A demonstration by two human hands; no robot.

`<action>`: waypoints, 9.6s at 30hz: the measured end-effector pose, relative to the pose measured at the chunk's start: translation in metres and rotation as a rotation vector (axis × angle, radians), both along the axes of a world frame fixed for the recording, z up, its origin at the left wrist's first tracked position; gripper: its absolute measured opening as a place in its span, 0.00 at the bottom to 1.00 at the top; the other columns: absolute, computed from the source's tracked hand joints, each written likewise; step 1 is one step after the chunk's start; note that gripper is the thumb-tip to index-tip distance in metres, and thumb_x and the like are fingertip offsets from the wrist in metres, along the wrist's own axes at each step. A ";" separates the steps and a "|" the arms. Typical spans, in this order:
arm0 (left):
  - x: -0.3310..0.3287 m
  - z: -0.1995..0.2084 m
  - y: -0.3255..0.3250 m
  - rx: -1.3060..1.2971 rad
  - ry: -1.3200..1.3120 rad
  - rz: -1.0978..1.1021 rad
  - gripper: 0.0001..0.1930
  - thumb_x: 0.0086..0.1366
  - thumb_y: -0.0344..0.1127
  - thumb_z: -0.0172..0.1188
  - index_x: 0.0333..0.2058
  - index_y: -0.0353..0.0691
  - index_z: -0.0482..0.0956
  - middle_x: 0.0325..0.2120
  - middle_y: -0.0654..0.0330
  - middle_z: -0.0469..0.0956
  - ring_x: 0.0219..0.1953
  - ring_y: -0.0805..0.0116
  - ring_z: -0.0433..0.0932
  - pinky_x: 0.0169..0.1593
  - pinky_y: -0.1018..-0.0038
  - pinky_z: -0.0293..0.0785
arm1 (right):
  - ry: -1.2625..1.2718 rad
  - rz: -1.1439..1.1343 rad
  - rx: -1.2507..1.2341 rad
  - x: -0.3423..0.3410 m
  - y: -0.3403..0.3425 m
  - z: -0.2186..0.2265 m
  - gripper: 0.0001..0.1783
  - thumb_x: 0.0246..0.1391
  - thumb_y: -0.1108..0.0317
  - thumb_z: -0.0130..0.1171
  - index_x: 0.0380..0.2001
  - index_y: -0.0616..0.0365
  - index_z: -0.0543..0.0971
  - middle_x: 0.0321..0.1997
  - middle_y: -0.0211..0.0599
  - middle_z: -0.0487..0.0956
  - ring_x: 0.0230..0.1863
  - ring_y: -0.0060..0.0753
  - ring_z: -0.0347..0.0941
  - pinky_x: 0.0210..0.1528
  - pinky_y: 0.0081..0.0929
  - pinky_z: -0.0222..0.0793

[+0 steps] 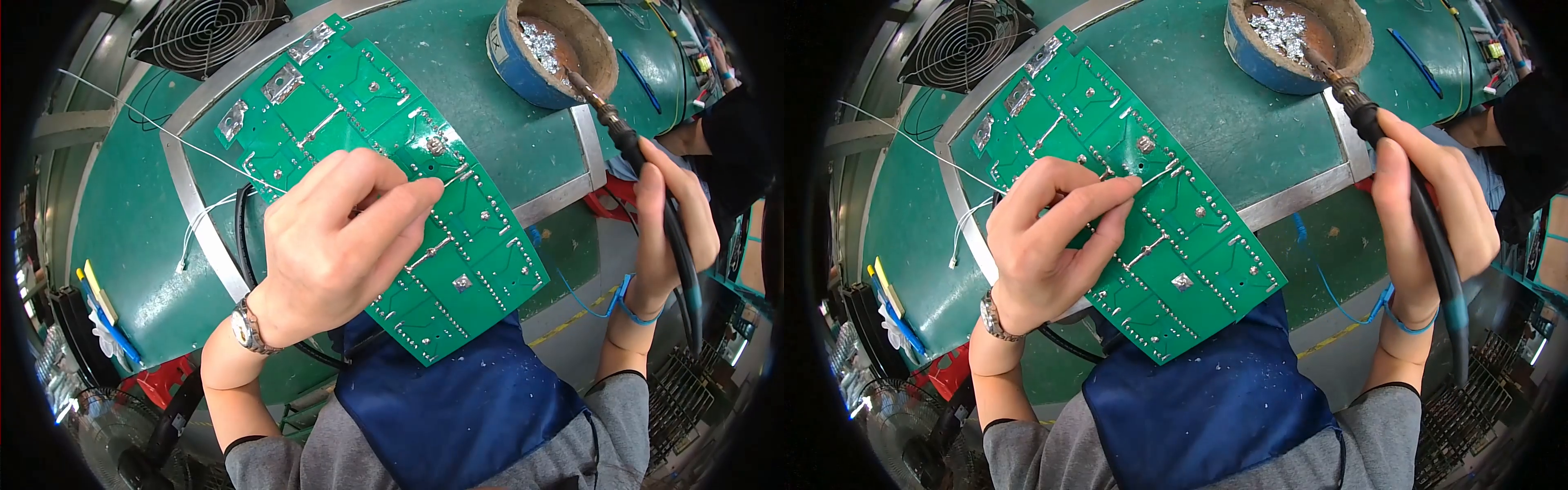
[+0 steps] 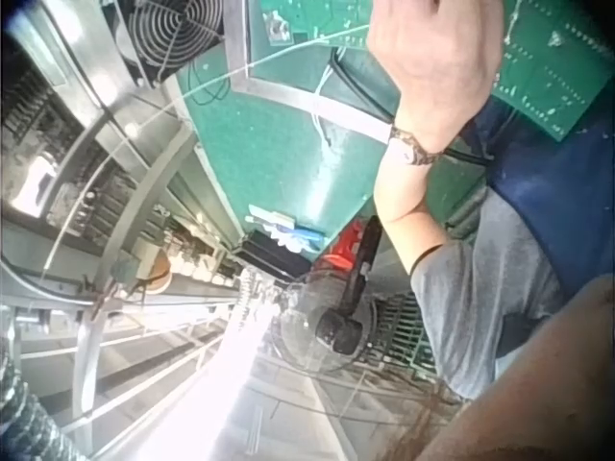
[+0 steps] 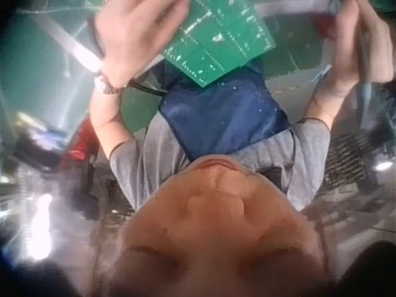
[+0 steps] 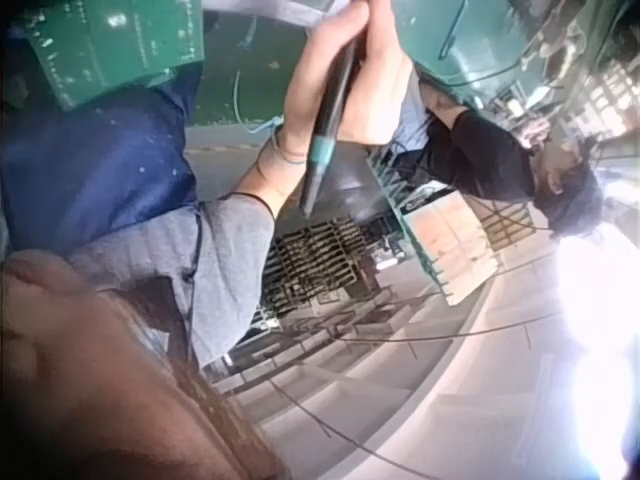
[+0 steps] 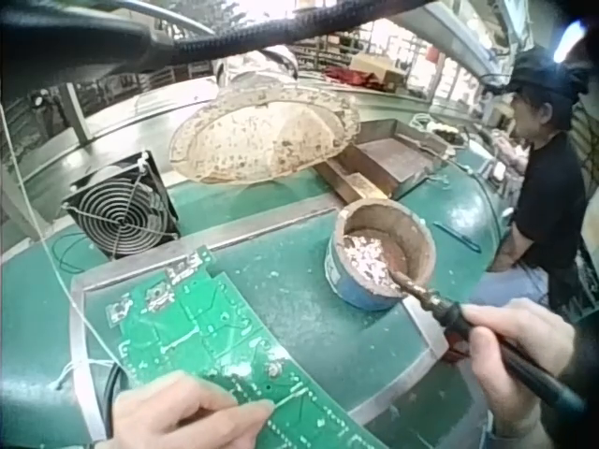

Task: The person solders electrical components onto a green printed circuit board using a soldering iron and solder wire.

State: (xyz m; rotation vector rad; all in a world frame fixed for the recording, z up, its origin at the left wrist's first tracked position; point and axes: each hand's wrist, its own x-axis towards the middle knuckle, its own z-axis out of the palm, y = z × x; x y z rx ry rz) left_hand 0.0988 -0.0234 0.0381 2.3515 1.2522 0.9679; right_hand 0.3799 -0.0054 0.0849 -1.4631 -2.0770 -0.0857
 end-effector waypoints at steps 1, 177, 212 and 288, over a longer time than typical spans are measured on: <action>0.000 0.000 0.000 0.000 0.000 -0.001 0.15 0.47 0.19 0.67 0.36 0.39 0.84 0.25 0.62 0.73 0.23 0.72 0.73 0.25 0.76 0.68 | 0.000 -0.001 0.000 0.001 -0.001 0.000 0.08 0.51 0.78 0.62 0.36 0.66 0.83 0.31 0.42 0.82 0.29 0.27 0.76 0.34 0.20 0.70; 0.067 -0.001 -0.059 -0.057 -0.011 0.064 0.14 0.51 0.20 0.69 0.38 0.38 0.84 0.26 0.61 0.72 0.23 0.73 0.73 0.24 0.76 0.68 | 0.066 0.632 -0.015 0.026 -0.085 0.015 0.11 0.50 0.67 0.65 0.30 0.65 0.83 0.17 0.31 0.74 0.14 0.20 0.69 0.12 0.15 0.58; 0.078 -0.002 -0.067 -0.084 -0.064 0.063 0.13 0.51 0.20 0.69 0.37 0.39 0.84 0.28 0.62 0.73 0.22 0.75 0.72 0.23 0.79 0.67 | 0.080 0.602 -0.048 0.042 -0.098 0.018 0.11 0.50 0.65 0.65 0.30 0.64 0.84 0.18 0.31 0.75 0.14 0.21 0.69 0.12 0.15 0.58; 0.075 0.018 -0.106 -0.176 0.117 -0.024 0.23 0.45 0.24 0.73 0.43 0.34 0.82 0.31 0.60 0.71 0.26 0.70 0.72 0.26 0.76 0.68 | 0.300 0.180 -0.043 0.076 -0.034 -0.016 0.12 0.60 0.73 0.57 0.45 0.66 0.81 0.31 0.32 0.78 0.30 0.18 0.70 0.34 0.13 0.63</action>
